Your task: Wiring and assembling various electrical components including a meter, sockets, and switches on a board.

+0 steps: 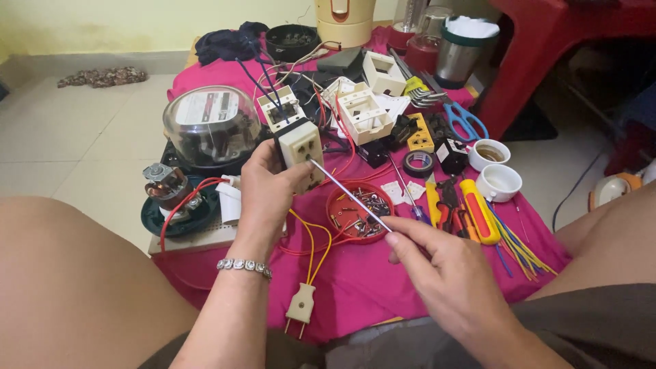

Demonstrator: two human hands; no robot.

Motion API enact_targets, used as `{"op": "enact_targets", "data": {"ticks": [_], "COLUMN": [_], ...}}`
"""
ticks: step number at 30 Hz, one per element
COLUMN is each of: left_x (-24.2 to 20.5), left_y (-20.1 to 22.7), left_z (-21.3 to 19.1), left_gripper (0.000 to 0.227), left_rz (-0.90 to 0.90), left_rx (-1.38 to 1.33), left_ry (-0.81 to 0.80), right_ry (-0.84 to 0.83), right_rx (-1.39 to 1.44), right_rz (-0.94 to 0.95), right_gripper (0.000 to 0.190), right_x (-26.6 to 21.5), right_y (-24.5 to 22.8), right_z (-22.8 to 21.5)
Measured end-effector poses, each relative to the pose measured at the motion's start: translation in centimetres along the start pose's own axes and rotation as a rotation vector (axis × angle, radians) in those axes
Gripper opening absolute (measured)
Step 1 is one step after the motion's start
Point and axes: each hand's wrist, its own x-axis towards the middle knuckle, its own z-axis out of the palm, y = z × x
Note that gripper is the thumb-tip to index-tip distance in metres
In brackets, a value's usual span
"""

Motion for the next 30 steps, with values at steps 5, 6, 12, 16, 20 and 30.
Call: {"op": "enact_targets", "data": {"ticks": [5,6,12,16,20,30], "left_x": [0.3,0.4,0.0,0.1,-0.5,0.1], "left_y": [-0.6,-0.8,-0.3,-1.0,-0.3,-0.9], "left_z": [0.2,0.2,0.4,0.5,0.5,-0.2], "left_gripper": [0.041,0.042,0.046,0.046,0.045,0.043], "left_rz": [-0.007,-0.020,-0.036,0.009,-0.059,0.015], "left_rx": [-0.029,-0.057,-0.130,-0.111,-0.055,0.003], "left_ry": [-0.027,-0.033,-0.044,-0.057,-0.040,0.150], "right_ry": [-0.033,-0.048,-0.423,-0.684,-0.607,-0.250], "right_rx": [0.100,0.119,1.099,1.503,1.370,0.734], "right_rz": [0.057,0.087,0.545,0.778,0.648,0.247], "right_gripper": [0.037,0.037,0.042,0.044,0.049,0.039], "right_x": [1.0,1.1,2.4,2.7,2.4,2.4], "right_y": [0.9,0.8,2.5,4.3,3.9,0.9], "right_z": [-0.1,-0.2,-0.7,-0.9,-0.9,-0.5]}}
